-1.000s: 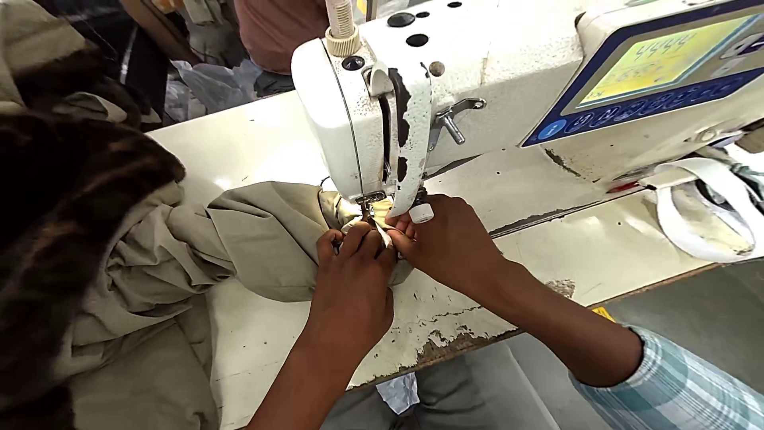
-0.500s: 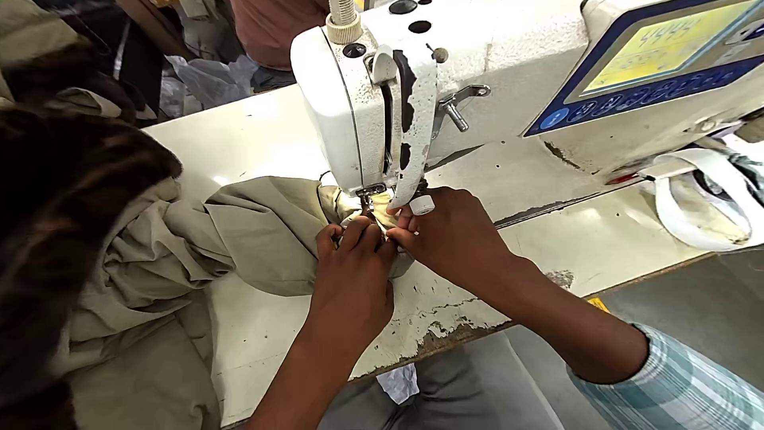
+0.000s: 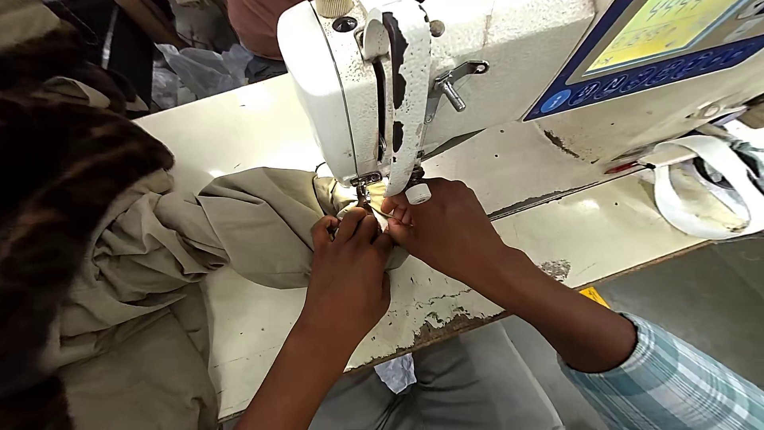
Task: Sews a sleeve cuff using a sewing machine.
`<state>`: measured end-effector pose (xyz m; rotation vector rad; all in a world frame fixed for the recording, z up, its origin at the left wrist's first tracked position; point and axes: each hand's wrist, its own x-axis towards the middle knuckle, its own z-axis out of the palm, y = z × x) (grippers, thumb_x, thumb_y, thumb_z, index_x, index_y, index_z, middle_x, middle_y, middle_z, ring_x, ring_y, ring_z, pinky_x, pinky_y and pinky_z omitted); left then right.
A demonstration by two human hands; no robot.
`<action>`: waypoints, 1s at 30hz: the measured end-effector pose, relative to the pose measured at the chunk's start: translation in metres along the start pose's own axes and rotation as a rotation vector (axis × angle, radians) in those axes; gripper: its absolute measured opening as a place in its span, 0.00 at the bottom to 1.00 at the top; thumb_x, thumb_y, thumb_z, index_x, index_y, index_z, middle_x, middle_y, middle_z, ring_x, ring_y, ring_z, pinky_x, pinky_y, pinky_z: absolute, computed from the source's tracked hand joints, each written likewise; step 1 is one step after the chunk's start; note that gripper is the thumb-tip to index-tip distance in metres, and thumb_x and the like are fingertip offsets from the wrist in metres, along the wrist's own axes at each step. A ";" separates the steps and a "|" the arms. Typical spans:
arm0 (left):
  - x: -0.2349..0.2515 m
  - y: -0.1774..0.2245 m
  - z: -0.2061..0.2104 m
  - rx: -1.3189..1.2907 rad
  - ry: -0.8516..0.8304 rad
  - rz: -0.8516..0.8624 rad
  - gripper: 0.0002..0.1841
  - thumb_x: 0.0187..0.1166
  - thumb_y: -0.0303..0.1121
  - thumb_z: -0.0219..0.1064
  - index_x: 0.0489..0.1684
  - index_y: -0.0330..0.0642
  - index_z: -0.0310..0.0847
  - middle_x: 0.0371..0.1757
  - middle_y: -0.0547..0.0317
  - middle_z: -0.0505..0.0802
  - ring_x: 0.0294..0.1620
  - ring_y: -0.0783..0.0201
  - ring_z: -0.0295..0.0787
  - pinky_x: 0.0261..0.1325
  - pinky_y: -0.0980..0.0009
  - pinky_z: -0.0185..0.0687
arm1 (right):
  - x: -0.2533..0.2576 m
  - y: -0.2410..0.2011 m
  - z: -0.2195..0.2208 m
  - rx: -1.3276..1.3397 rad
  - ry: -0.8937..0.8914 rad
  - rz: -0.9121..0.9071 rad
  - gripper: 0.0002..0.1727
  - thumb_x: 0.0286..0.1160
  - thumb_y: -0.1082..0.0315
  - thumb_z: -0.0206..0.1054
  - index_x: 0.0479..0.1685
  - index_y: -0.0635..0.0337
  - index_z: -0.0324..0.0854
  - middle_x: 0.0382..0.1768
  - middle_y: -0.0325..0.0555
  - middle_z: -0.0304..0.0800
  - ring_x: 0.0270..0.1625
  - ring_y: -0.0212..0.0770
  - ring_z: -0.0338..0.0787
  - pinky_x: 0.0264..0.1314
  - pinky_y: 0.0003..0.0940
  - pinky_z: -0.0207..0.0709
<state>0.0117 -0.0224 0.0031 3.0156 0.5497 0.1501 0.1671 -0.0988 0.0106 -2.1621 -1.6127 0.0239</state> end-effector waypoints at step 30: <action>-0.003 0.001 -0.002 0.042 0.039 -0.003 0.20 0.48 0.40 0.80 0.45 0.59 0.95 0.72 0.58 0.86 0.77 0.52 0.75 0.72 0.40 0.61 | 0.000 -0.007 -0.015 0.036 -0.312 -0.031 0.08 0.80 0.64 0.66 0.39 0.53 0.91 0.40 0.44 0.89 0.47 0.47 0.90 0.40 0.45 0.82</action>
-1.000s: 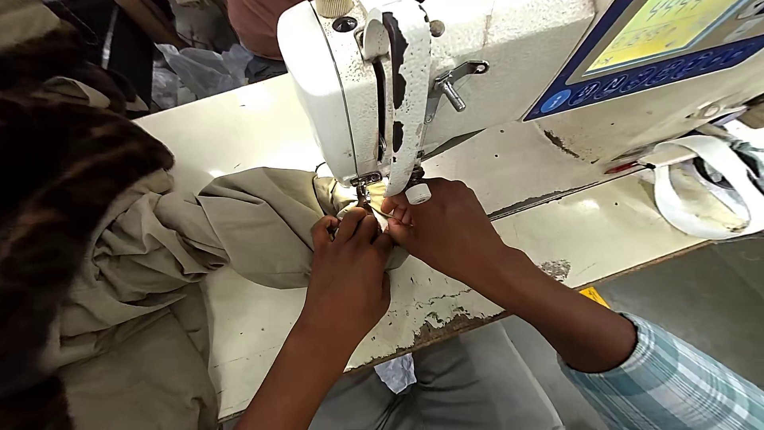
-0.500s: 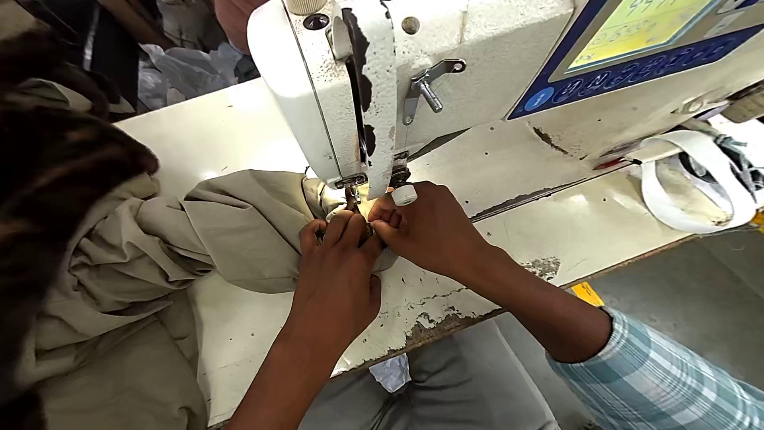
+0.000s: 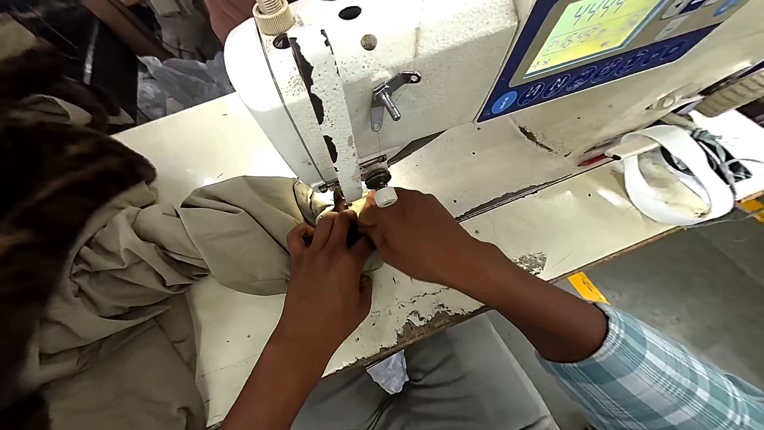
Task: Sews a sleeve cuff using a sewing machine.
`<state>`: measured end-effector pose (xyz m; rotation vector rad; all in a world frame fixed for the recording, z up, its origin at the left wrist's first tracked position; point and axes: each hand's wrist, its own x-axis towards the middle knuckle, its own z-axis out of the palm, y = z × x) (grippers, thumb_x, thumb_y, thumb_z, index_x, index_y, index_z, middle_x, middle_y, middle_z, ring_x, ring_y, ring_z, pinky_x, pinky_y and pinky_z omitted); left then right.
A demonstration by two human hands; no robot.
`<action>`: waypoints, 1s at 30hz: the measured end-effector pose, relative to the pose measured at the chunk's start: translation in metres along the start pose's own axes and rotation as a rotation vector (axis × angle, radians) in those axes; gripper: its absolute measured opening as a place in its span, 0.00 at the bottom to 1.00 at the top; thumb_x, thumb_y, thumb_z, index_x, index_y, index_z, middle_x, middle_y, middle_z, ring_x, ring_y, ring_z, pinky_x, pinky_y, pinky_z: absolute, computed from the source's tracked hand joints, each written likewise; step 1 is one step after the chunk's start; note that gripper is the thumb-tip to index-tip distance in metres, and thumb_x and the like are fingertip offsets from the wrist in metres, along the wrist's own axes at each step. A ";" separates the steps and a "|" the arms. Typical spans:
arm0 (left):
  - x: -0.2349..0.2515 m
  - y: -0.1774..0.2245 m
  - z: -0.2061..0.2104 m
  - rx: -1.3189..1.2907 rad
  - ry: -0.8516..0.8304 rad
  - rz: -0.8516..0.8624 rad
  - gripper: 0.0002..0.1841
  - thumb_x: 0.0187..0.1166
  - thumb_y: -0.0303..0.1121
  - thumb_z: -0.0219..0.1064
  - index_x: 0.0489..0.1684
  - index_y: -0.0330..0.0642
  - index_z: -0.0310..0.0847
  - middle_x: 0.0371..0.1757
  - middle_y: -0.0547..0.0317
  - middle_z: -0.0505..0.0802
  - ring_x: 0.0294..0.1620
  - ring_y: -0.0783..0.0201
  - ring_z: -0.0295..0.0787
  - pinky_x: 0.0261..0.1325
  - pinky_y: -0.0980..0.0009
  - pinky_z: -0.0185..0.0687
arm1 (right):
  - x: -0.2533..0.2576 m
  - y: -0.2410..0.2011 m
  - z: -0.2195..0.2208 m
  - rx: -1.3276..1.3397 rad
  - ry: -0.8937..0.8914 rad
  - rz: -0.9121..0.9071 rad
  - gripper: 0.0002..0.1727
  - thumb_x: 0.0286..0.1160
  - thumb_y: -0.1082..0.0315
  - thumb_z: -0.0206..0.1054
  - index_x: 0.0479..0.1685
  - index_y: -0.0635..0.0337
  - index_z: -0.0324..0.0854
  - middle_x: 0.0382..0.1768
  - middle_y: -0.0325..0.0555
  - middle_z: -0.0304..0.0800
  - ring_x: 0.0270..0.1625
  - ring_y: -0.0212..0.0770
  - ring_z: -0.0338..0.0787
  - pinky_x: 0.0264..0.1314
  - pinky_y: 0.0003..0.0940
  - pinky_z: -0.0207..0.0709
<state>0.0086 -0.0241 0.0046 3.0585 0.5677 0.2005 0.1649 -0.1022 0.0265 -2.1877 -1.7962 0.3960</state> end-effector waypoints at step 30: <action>0.002 -0.004 -0.003 0.022 -0.023 0.040 0.23 0.53 0.39 0.75 0.53 0.58 0.95 0.65 0.62 0.91 0.70 0.52 0.80 0.69 0.43 0.64 | 0.002 0.035 0.025 -0.154 0.239 -0.179 0.15 0.88 0.58 0.61 0.63 0.45 0.90 0.52 0.46 0.85 0.45 0.48 0.85 0.35 0.39 0.77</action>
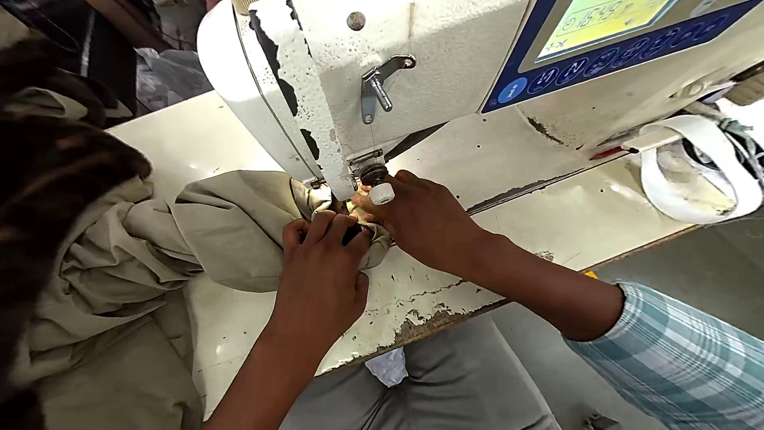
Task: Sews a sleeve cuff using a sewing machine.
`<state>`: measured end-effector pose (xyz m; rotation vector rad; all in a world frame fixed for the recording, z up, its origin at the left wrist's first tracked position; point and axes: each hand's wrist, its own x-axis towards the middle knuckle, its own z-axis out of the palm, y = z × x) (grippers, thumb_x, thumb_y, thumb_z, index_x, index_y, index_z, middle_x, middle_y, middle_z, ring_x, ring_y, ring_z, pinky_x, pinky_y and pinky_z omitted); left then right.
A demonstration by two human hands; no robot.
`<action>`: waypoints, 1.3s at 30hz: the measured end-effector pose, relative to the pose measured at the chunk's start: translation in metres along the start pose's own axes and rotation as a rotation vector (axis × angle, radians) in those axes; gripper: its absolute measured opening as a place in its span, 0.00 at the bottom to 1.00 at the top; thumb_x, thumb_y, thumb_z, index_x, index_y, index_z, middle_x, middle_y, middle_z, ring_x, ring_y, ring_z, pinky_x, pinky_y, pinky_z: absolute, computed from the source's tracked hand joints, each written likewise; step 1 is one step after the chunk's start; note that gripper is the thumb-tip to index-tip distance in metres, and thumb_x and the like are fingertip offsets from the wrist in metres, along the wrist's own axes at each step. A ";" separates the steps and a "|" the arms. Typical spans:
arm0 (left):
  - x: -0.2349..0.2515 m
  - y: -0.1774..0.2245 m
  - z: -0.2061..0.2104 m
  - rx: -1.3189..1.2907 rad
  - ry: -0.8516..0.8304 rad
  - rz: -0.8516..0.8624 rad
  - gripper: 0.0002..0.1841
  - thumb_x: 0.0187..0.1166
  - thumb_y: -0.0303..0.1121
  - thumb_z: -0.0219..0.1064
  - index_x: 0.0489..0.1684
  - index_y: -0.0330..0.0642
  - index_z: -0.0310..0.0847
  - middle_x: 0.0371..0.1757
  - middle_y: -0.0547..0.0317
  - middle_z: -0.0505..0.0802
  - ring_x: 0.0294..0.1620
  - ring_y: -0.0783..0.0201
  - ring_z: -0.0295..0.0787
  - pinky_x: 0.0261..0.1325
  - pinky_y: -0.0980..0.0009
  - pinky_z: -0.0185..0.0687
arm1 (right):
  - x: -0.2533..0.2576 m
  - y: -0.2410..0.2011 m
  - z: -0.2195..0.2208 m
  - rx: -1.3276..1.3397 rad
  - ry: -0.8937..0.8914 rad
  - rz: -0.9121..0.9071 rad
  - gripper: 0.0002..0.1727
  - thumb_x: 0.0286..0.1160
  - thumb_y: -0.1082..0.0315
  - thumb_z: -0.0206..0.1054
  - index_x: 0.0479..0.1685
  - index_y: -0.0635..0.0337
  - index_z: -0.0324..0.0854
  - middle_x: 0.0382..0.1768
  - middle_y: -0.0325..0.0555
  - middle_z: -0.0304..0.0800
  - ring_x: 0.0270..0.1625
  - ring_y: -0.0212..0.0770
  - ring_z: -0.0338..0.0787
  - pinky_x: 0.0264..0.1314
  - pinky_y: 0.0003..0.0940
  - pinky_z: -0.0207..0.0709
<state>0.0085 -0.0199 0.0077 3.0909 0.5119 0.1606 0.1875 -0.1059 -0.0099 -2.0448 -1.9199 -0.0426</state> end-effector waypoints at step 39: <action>0.018 -0.039 0.004 -0.040 -0.011 0.116 0.23 0.58 0.40 0.72 0.57 0.55 0.93 0.60 0.66 0.93 0.68 0.55 0.82 0.67 0.45 0.66 | 0.022 -0.011 0.003 0.013 0.013 0.142 0.15 0.82 0.61 0.64 0.32 0.61 0.89 0.43 0.53 0.88 0.45 0.52 0.89 0.38 0.44 0.80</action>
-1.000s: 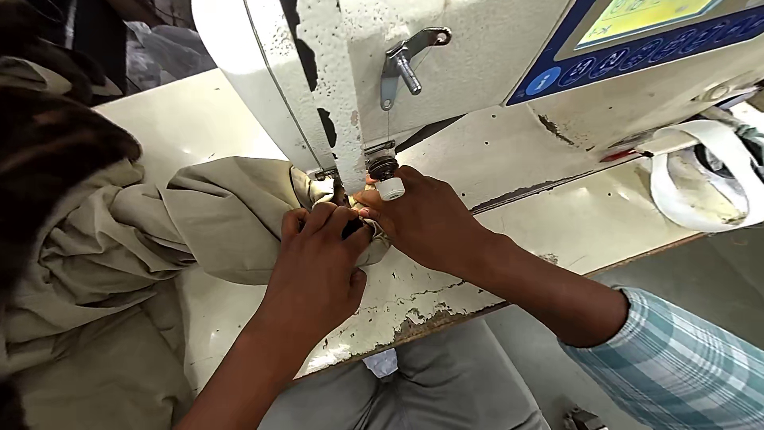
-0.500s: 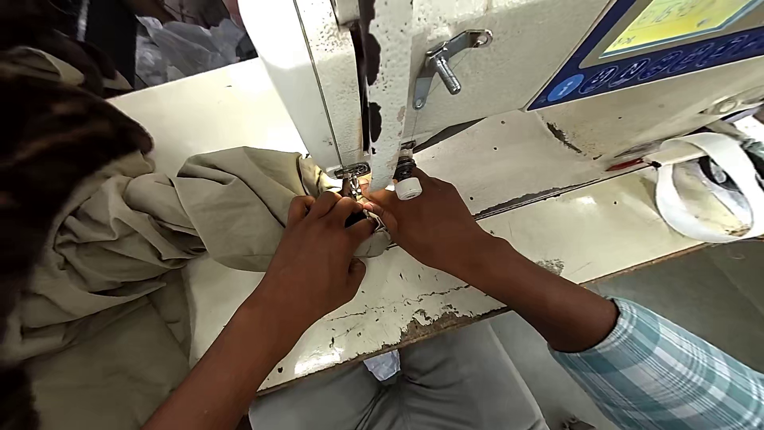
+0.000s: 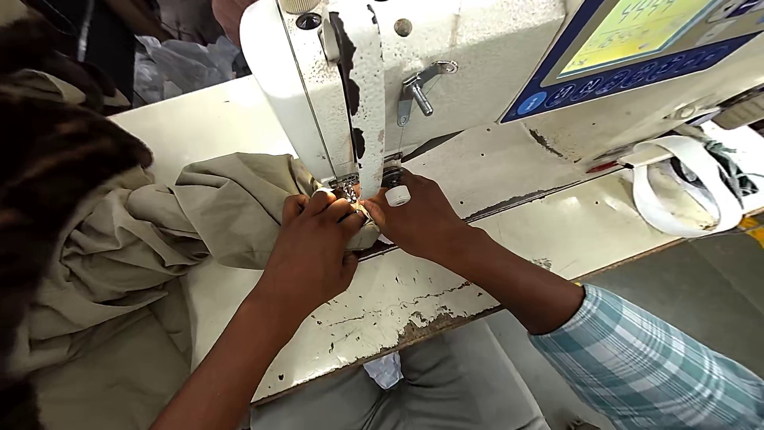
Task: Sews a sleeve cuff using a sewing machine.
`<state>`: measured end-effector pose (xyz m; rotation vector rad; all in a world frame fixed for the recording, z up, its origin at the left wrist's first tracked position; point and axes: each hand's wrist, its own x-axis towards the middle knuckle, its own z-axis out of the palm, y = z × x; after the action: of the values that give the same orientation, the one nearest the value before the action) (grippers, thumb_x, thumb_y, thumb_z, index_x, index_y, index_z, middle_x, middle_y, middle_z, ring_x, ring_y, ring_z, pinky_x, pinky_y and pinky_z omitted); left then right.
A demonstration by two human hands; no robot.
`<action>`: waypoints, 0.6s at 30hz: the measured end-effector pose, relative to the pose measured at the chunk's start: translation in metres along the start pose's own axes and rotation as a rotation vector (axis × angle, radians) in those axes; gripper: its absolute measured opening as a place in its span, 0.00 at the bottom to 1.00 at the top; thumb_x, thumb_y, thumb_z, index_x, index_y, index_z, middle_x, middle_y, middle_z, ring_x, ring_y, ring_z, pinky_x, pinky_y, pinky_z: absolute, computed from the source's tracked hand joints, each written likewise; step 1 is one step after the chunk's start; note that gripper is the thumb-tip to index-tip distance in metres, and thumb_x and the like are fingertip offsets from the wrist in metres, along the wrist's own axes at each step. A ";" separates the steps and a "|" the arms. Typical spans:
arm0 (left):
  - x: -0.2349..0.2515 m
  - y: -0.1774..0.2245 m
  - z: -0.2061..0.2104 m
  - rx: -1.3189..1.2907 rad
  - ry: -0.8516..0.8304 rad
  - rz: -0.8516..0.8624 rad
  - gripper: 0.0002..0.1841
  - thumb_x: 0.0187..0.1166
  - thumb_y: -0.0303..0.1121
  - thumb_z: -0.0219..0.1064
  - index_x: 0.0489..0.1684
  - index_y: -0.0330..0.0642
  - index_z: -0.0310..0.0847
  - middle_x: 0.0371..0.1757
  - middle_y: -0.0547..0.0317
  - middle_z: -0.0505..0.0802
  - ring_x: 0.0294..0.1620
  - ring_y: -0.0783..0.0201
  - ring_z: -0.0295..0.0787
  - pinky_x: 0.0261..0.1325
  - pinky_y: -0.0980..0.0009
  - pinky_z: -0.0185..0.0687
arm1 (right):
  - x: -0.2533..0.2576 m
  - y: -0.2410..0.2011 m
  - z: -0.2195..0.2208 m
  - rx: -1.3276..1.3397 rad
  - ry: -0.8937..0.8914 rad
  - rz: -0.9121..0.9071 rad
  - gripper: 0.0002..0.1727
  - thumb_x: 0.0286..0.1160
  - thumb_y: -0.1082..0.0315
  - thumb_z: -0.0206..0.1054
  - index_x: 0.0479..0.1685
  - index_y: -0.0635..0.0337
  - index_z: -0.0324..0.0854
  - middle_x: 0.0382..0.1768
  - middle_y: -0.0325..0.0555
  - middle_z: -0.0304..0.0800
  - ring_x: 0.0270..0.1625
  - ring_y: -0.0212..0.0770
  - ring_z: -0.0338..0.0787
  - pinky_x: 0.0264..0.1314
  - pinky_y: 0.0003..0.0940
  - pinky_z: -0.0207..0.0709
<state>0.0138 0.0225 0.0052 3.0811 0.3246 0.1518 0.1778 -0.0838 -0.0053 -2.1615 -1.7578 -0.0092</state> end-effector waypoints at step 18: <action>-0.019 0.014 -0.014 0.169 0.259 0.090 0.19 0.79 0.39 0.60 0.62 0.48 0.90 0.47 0.57 0.94 0.65 0.47 0.83 0.71 0.39 0.59 | -0.044 0.020 -0.008 0.456 0.184 -0.209 0.22 0.66 0.70 0.65 0.62 0.56 0.90 0.62 0.42 0.89 0.67 0.38 0.86 0.69 0.34 0.82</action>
<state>-0.0037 0.0054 0.0178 3.2463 0.2167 0.5571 0.1882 -0.1313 -0.0135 -1.6000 -1.6766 0.1241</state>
